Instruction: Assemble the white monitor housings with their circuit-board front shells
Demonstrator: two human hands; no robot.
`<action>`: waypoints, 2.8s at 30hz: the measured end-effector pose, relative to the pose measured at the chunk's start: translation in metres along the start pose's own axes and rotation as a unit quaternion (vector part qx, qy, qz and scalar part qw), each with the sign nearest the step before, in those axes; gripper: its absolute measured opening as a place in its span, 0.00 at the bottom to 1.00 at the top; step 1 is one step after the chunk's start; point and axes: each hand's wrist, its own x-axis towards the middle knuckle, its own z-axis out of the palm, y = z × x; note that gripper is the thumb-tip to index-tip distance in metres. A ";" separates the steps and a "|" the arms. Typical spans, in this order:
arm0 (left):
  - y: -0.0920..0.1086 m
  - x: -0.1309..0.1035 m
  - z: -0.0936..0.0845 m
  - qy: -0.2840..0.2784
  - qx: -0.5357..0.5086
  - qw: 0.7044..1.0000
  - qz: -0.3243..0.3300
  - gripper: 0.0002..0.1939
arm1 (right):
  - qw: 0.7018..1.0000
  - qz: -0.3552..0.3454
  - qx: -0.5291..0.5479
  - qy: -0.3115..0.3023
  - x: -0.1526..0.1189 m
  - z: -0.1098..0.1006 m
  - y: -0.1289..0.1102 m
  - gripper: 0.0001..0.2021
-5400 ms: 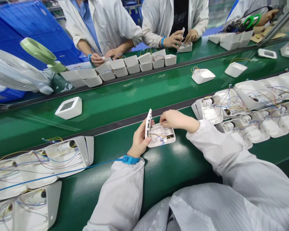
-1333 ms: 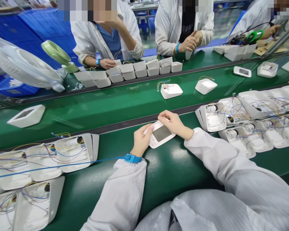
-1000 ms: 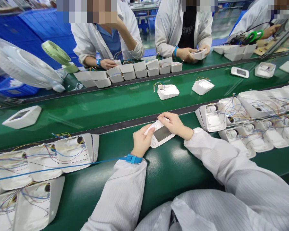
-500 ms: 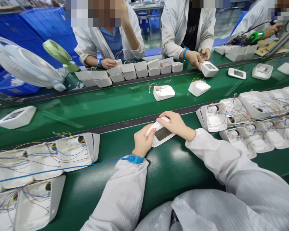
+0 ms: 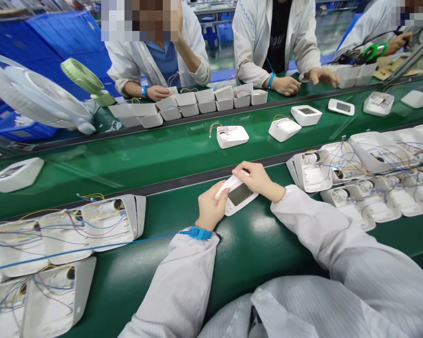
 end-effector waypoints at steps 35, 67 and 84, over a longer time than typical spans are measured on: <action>-0.025 0.009 -0.002 0.010 0.054 0.988 0.144 0.32 | 0.929 -0.328 -0.172 -0.014 -0.010 0.000 -0.008 0.27; -0.025 0.016 -0.010 0.085 -0.021 0.996 -0.008 0.30 | 0.973 -0.193 -0.129 0.000 -0.009 0.010 -0.004 0.20; -0.038 0.020 -0.005 0.059 -0.022 0.998 -0.028 0.29 | 0.966 0.010 -0.253 0.043 0.012 -0.003 0.036 0.24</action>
